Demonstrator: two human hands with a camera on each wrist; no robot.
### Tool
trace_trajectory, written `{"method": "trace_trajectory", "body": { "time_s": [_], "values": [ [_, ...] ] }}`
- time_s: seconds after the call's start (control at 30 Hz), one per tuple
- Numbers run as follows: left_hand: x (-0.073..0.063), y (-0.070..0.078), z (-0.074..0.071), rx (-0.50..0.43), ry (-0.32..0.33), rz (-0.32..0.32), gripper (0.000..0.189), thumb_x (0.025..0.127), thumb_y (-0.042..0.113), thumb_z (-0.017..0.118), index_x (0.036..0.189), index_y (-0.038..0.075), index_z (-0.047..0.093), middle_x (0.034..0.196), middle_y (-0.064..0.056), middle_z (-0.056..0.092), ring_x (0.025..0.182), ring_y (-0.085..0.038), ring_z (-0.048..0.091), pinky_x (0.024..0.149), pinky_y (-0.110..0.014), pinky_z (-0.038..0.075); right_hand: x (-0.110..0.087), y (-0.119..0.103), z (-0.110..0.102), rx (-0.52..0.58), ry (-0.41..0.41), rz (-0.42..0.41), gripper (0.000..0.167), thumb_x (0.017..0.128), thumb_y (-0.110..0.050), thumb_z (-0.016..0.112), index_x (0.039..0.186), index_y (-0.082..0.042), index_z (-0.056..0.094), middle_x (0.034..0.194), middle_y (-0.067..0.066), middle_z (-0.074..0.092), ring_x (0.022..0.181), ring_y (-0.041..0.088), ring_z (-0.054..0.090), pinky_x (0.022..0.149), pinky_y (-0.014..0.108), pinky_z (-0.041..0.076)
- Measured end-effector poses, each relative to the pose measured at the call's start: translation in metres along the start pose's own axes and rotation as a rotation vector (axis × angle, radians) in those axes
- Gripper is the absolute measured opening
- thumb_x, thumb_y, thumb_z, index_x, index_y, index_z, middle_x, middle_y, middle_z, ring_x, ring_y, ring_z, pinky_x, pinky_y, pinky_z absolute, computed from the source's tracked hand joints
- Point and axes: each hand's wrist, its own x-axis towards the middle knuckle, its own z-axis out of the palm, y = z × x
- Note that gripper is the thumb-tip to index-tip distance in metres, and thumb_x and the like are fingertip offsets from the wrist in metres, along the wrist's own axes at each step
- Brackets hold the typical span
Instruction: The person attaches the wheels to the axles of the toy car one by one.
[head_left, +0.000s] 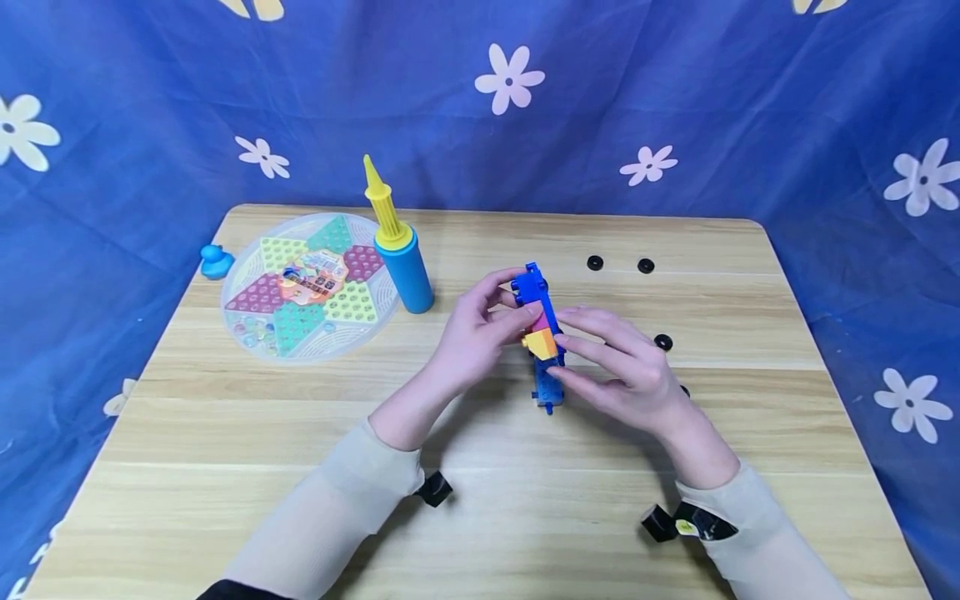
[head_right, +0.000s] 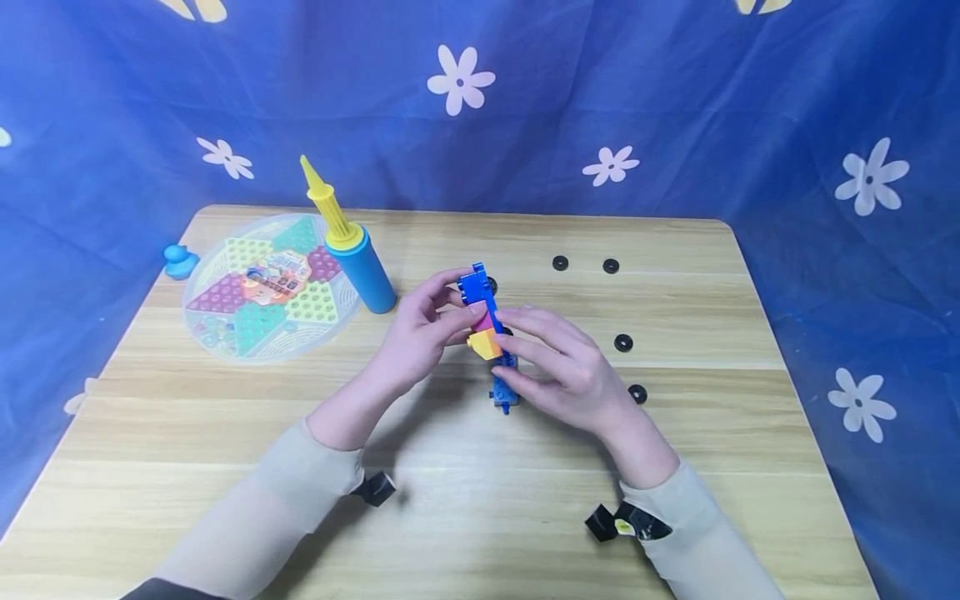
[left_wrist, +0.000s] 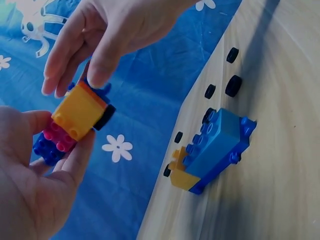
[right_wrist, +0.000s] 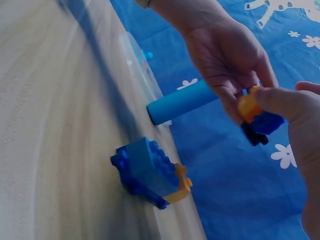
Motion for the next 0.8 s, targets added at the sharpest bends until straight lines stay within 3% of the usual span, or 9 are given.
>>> {"method": "trace_trajectory", "body": {
  "time_s": [0.23, 0.4, 0.57, 0.67, 0.8],
  "values": [
    [0.000, 0.000, -0.005, 0.081, -0.074, 0.068, 0.053, 0.103, 0.010, 0.070, 0.153, 0.016, 0.054, 0.123, -0.014, 0.063, 0.104, -0.027, 0.074, 0.089, -0.040, 0.063, 0.003, 0.005, -0.011, 0.003, 0.107, 0.076, 0.035, 0.093, -0.025, 0.086, 0.105, 0.007, 0.079, 0.112, 0.029, 0.073, 0.099, 0.042, 0.072, 0.100, 0.035, 0.057],
    [0.001, -0.002, -0.006, 0.143, -0.085, 0.139, 0.054, 0.102, 0.005, 0.071, 0.153, 0.015, 0.055, 0.129, -0.009, 0.067, 0.107, -0.025, 0.071, 0.096, -0.037, 0.060, 0.003, 0.013, -0.021, -0.011, 0.125, 0.138, 0.035, 0.093, -0.024, 0.085, 0.104, 0.008, 0.079, 0.111, 0.028, 0.074, 0.099, 0.041, 0.073, 0.098, 0.033, 0.057],
    [0.001, -0.002, -0.008, 0.159, -0.077, 0.162, 0.055, 0.101, 0.002, 0.071, 0.152, 0.015, 0.056, 0.129, -0.007, 0.068, 0.107, -0.024, 0.071, 0.095, -0.036, 0.060, -0.003, 0.030, -0.033, -0.007, 0.111, 0.240, 0.031, 0.082, -0.009, 0.087, 0.107, 0.008, 0.079, 0.113, 0.026, 0.074, 0.104, 0.037, 0.073, 0.100, 0.033, 0.056],
    [0.000, -0.001, -0.009, 0.155, -0.068, 0.168, 0.055, 0.100, 0.000, 0.071, 0.152, 0.014, 0.057, 0.128, -0.008, 0.069, 0.105, -0.024, 0.071, 0.092, -0.037, 0.061, -0.012, 0.048, -0.042, -0.043, 0.070, 0.336, 0.038, 0.074, 0.004, 0.089, 0.110, 0.007, 0.078, 0.117, 0.023, 0.074, 0.109, 0.034, 0.072, 0.103, 0.032, 0.054],
    [-0.002, -0.001, -0.011, 0.165, -0.059, 0.170, 0.056, 0.100, -0.001, 0.071, 0.152, 0.014, 0.056, 0.127, -0.010, 0.068, 0.104, -0.025, 0.071, 0.091, -0.038, 0.062, -0.026, 0.074, -0.053, -0.089, -0.013, 0.498, 0.048, 0.072, 0.011, 0.092, 0.117, 0.003, 0.077, 0.122, 0.017, 0.074, 0.111, 0.033, 0.070, 0.105, 0.028, 0.051]
  ]
}}
